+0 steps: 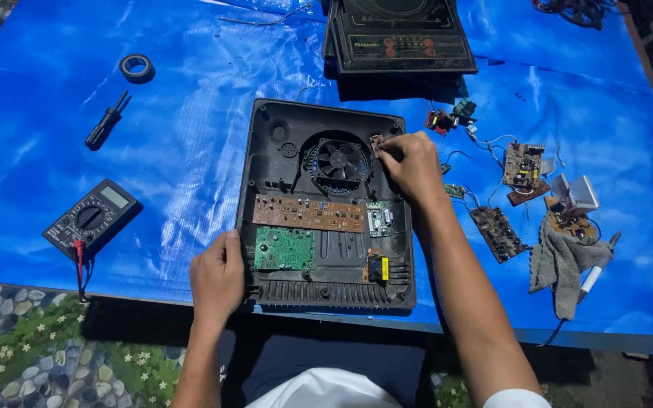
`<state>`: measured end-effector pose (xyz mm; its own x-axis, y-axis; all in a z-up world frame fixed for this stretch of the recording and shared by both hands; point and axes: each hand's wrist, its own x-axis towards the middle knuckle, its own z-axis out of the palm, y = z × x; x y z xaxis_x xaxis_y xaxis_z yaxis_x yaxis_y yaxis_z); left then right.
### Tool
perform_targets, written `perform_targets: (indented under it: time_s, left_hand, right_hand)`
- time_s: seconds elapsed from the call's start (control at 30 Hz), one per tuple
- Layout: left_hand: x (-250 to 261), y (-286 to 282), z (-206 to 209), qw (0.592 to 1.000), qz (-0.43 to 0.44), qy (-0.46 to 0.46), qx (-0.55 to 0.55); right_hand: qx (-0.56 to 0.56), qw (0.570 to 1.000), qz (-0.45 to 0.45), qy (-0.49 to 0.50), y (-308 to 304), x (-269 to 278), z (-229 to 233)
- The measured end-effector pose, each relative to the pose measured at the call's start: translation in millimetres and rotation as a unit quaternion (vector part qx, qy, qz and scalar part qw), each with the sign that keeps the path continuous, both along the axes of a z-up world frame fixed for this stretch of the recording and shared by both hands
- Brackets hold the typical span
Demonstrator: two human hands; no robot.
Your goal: Inspecting and fitting various circuit boards into the housing of an induction cooker during a repair process.
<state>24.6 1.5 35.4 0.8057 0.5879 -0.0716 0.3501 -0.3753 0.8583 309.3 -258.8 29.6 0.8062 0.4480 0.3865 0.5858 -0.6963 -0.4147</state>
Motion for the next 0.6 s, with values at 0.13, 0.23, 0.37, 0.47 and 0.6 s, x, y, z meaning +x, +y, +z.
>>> perform_targets:
  time_s: [0.13,0.23,0.37,0.47,0.6]
  left_hand:
    - [0,0,-6,1.0,0.002,-0.005,0.006]
    - [1,-1,-2,1.0,0.004,-0.002,0.012]
    - [2,0,-3,1.0,0.006,0.021,0.0]
    - [3,-2,0,1.0,0.008,0.028,-0.005]
    - [0,-4,15,0.999,0.003,0.052,-0.011]
  right_hand:
    - [0.0,1.0,0.013,-0.009,0,-3,-1]
    - [0.003,1.0,0.012,-0.009,0,-5,1]
    - [-0.008,1.0,0.008,-0.012,-4,2,-8]
    - [-0.013,1.0,0.008,-0.02,-7,5,-14]
    - [-0.025,0.999,0.014,-0.042,-8,6,-18]
